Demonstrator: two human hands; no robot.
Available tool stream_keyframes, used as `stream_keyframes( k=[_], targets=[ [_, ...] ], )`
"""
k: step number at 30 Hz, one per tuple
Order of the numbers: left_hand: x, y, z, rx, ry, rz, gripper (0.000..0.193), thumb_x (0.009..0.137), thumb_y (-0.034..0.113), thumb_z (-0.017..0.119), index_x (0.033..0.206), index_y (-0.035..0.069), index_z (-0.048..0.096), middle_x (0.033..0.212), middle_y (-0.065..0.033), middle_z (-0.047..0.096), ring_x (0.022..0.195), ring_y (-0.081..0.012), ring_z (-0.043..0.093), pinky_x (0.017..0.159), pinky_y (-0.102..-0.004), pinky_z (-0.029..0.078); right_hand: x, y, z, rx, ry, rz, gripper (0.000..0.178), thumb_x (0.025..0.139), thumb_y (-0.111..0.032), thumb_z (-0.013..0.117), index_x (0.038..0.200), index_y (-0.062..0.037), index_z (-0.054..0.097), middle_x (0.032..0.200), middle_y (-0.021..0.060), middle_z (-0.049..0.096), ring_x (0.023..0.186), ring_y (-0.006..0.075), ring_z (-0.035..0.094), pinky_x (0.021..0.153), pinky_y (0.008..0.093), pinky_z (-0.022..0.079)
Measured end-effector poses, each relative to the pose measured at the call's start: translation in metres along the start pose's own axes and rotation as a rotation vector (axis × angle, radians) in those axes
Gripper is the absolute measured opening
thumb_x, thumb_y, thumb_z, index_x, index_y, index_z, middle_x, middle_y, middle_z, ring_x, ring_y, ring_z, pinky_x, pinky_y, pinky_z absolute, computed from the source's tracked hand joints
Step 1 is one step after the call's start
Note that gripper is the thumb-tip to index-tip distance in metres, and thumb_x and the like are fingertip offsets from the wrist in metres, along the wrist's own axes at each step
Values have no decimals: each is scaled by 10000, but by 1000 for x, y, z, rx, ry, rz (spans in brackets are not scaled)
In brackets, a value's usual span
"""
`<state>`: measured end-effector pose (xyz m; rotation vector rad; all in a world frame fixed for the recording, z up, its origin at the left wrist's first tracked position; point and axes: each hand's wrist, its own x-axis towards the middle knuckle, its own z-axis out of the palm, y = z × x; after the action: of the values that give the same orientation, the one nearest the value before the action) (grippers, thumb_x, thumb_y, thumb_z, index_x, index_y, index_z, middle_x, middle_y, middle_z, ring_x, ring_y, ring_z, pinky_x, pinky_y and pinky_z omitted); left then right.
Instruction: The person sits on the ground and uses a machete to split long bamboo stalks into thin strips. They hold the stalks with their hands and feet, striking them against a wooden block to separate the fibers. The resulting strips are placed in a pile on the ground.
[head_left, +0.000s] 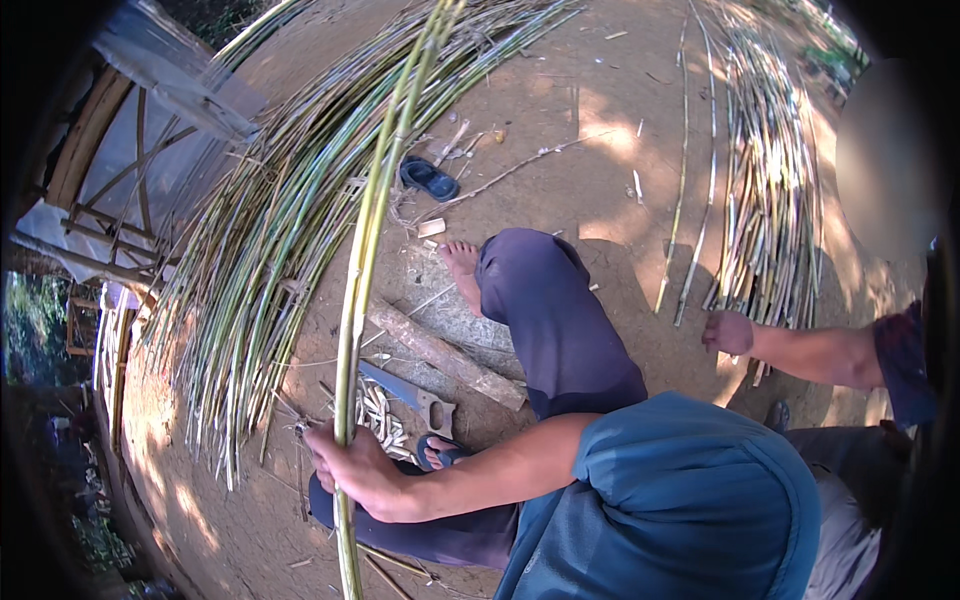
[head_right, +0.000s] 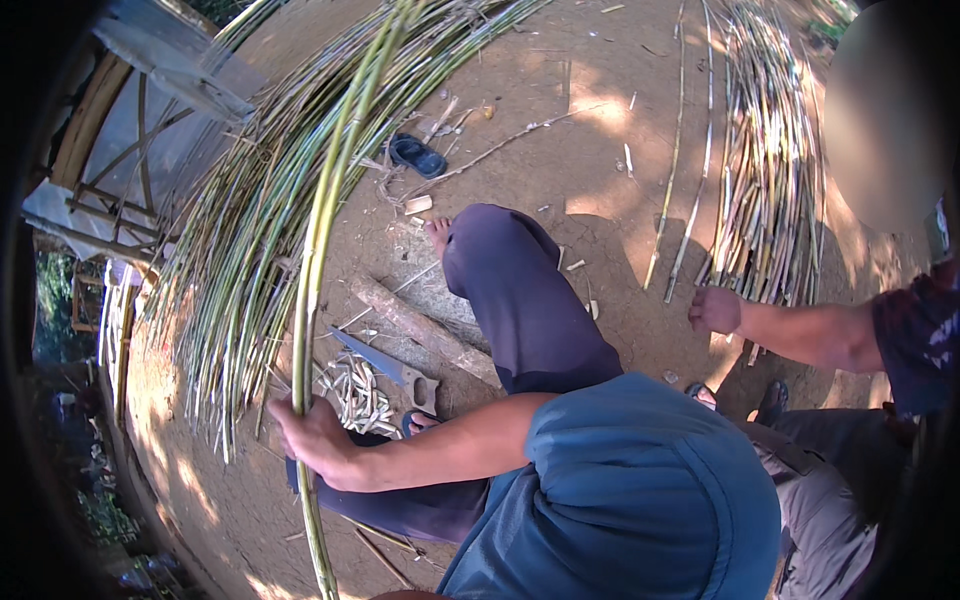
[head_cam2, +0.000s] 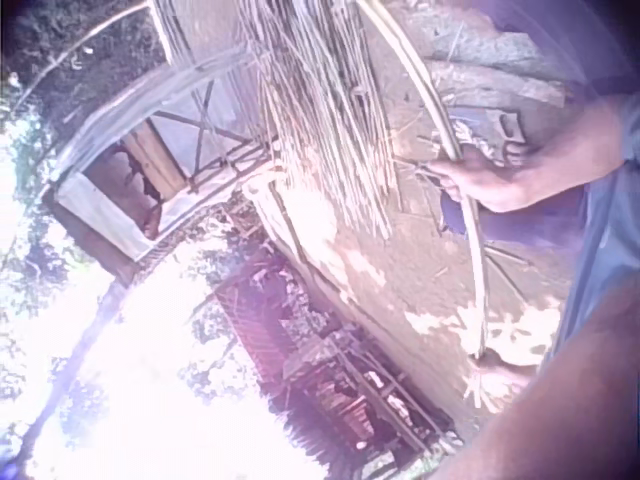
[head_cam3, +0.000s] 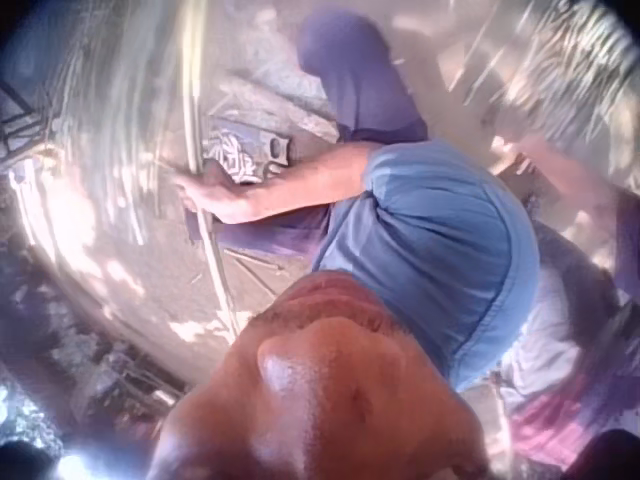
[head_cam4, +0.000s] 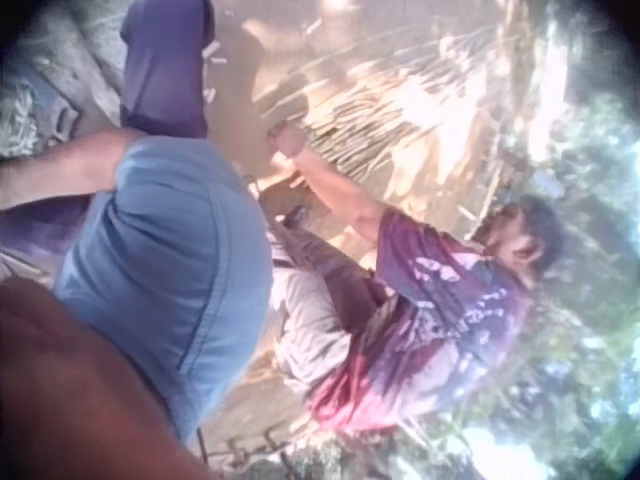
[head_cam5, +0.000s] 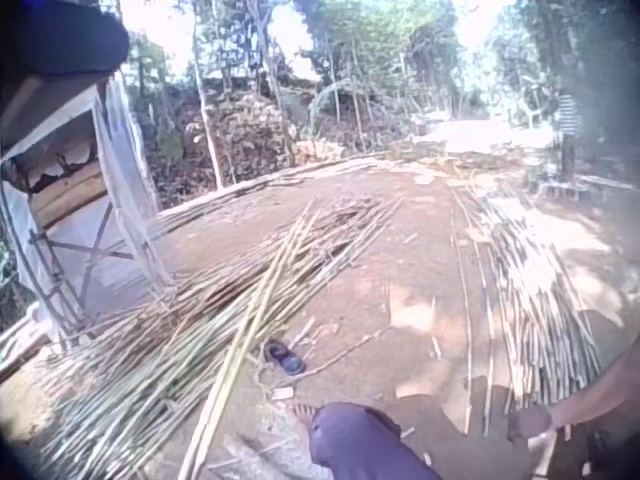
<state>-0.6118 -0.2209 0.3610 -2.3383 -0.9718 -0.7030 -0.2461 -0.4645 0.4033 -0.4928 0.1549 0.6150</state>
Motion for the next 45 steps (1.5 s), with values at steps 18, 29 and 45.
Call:
stream_keyframes(
  k=[18,29,45],
  targets=[
    [34,65,87,-180,56,54,175,671,188,701,801,94,632,668,-124,614,605,-350,598,583,-482,473,119,-345,-60,-139,408,-485,337,974,-330,547,1081,-16,487,662,27,427,502,112,389,434,243,419],
    [206,193,53,42,-386,186,279,713,138,680,972,39,705,742,-208,631,757,-424,600,685,-528,436,260,-495,-230,-421,845,-522,309,897,-244,669,1111,-36,587,1061,115,601,771,219,620,588,352,560],
    [210,687,116,-522,-1169,601,468,763,377,641,1024,-5,710,1038,-261,679,981,-414,666,869,-455,521,87,-262,-438,-1086,586,-357,383,868,-235,713,1148,12,628,1091,103,678,918,140,618,806,311,497]
  ],
)
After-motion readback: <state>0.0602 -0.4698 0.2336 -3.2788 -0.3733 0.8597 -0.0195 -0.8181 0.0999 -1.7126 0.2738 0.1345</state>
